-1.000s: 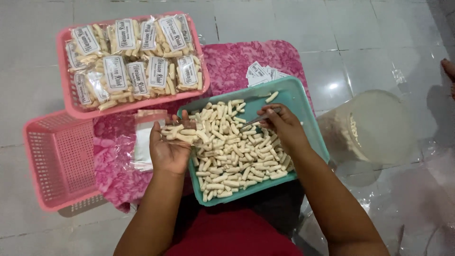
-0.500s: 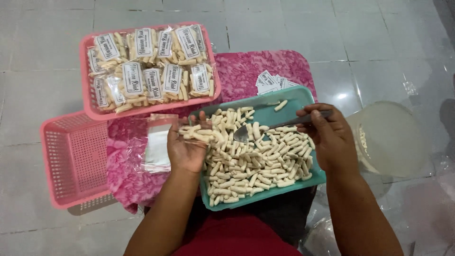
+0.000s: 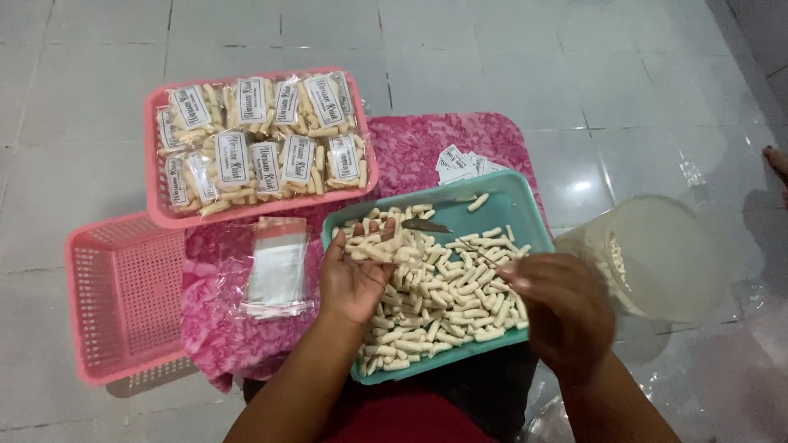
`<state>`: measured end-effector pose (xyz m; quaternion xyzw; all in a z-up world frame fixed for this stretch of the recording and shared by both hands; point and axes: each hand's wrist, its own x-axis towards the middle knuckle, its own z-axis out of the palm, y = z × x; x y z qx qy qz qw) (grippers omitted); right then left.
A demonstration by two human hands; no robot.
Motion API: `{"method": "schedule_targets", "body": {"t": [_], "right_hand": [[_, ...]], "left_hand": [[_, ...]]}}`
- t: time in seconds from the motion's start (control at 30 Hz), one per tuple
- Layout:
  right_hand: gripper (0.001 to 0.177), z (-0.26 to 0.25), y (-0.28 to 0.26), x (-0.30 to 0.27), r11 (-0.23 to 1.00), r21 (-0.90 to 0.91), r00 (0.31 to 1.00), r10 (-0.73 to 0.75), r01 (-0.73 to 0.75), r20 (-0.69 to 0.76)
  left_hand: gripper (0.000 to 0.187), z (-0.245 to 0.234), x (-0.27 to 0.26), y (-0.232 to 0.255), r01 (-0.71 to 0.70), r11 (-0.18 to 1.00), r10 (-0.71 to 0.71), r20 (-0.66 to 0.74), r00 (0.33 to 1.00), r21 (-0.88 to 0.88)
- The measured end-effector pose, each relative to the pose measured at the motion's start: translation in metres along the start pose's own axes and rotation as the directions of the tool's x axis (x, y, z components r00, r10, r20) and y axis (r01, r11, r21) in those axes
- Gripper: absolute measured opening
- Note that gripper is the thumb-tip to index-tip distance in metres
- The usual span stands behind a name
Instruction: Manually filling small plastic bags with cylindrical snacks and adding labels.
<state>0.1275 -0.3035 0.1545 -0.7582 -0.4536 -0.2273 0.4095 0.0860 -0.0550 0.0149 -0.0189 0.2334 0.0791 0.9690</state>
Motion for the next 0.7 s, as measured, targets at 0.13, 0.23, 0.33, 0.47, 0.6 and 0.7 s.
{"method": "schedule_targets", "body": {"t": [0.13, 0.23, 0.33, 0.47, 0.6, 0.7], "right_hand": [[0.034, -0.015, -0.008, -0.031, 0.984, 0.099, 0.985, 0.153, -0.145, -0.077], [0.023, -0.002, -0.003, -0.045, 0.967, 0.203, 0.971, 0.187, -0.154, -0.152], [0.026, 0.013, -0.010, -0.034, 0.973, 0.142, 0.980, 0.193, -0.184, -0.055], [0.022, 0.009, -0.017, -0.032, 0.958, 0.207, 0.973, 0.218, -0.197, -0.082], [0.021, 0.004, -0.007, -0.045, 0.960, 0.238, 0.966, 0.191, -0.146, -0.177], [0.021, 0.005, -0.014, -0.039, 0.954, 0.220, 0.974, 0.221, -0.205, -0.051]], "left_hand": [[0.036, 0.007, -0.003, 0.001, -0.053, 0.998, 0.055, -0.047, 0.997, 0.032], [0.031, 0.015, -0.009, -0.002, -0.061, 0.996, 0.070, -0.150, 0.986, 0.065], [0.037, 0.006, -0.007, -0.007, 0.001, 1.000, 0.002, -0.132, 0.991, 0.026], [0.031, -0.028, 0.009, 0.001, 0.086, 0.995, -0.084, 0.038, 0.996, -0.046], [0.029, -0.036, 0.015, 0.010, 0.116, 0.985, -0.111, 0.047, 0.993, -0.128], [0.034, -0.038, 0.012, 0.000, 0.087, 0.996, -0.087, 0.061, 0.994, 0.009]]}}
